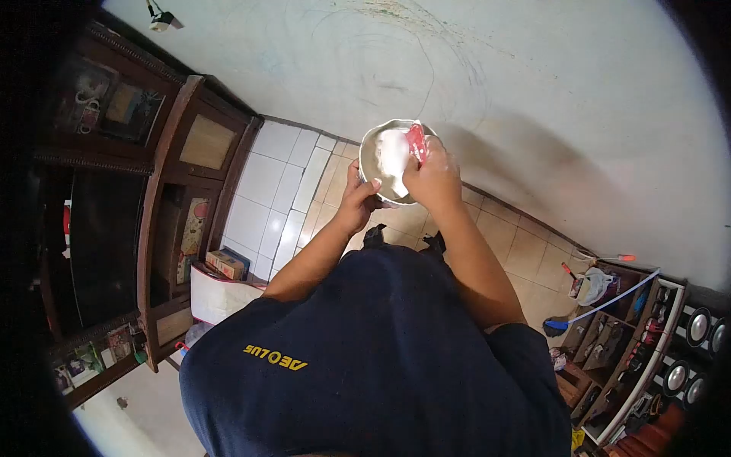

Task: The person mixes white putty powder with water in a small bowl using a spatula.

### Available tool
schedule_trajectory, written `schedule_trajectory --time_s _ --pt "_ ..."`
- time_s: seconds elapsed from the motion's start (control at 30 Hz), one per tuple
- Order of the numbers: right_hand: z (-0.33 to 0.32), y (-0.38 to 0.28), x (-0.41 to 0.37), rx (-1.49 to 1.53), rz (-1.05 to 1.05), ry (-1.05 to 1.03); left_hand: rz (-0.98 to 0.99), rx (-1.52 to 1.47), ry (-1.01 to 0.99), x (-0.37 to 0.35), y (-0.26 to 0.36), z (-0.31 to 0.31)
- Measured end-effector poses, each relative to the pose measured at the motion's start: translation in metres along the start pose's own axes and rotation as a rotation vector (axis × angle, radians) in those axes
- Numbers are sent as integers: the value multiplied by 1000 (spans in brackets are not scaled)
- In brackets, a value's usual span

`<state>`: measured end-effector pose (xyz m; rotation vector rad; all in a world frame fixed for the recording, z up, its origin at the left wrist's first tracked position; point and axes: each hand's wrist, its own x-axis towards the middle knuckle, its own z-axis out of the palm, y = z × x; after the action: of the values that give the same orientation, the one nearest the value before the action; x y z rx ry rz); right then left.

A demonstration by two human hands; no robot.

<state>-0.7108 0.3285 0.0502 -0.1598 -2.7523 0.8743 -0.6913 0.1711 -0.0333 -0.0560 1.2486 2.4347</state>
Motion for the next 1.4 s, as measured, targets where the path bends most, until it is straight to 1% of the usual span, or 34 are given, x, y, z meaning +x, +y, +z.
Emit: schedule_trajectory --time_s 0.03,0.1,0.13,0.2,0.23,0.3,0.43,0.53,0.6,0.67,0.73,0.8,0.87,0.93,1.0,1.1,1.13,1.2,1.27,1.4 --pt "-1 2 2 1 0 2 -15 15 -3 2 -3 -4" --pt "-8 9 4 -129 -13 -58 -31 31 -4 2 -3 -9" --pt "-13 11 5 -130 -10 -58 -40 36 -1 1 -1 -9" --pt "-25 10 8 -3 44 -97 -53 39 -1 1 2 -5" --pt "-28 7 8 -4 45 -98 -39 41 -9 2 4 -3" --pt "-30 -4 6 -82 -91 52 -26 42 -13 2 3 -2" --pt "-28 -18 9 -135 -109 65 -19 -60 -20 6 -2 8" --pt "-21 -23 12 -194 -117 19 -19 -122 -14 10 -3 13" --pt "-13 -24 12 -237 -74 -61 -20 -136 -6 10 -6 15" --pt "-4 -21 12 -220 -103 -79 -29 -98 40 14 -8 16" --pt "-2 -18 13 -204 -129 -97 -14 -106 38 16 -7 16" --pt "-2 -17 13 -61 -218 -70 0 -116 41 18 -7 16" --pt "-3 -19 12 -81 -241 -37 5 -180 29 19 -9 17" --pt "-10 -24 16 -100 -271 -5 8 -170 44 19 -9 21" --pt "-23 -28 22 -188 -115 -28 12 -161 64 22 -10 22" --pt "-19 -26 31 -267 -81 -31 29 -215 58 23 -12 23" --pt "-14 -23 31 -270 -80 -27 25 -213 71 23 -12 24" --pt "2 -19 31 -205 -176 -1 24 -215 80 24 -10 26" --pt "7 -18 32 -187 -190 -28 20 -218 120 23 -6 28" --pt "6 -19 33 -147 -219 -68 49 -200 115 25 -13 23"
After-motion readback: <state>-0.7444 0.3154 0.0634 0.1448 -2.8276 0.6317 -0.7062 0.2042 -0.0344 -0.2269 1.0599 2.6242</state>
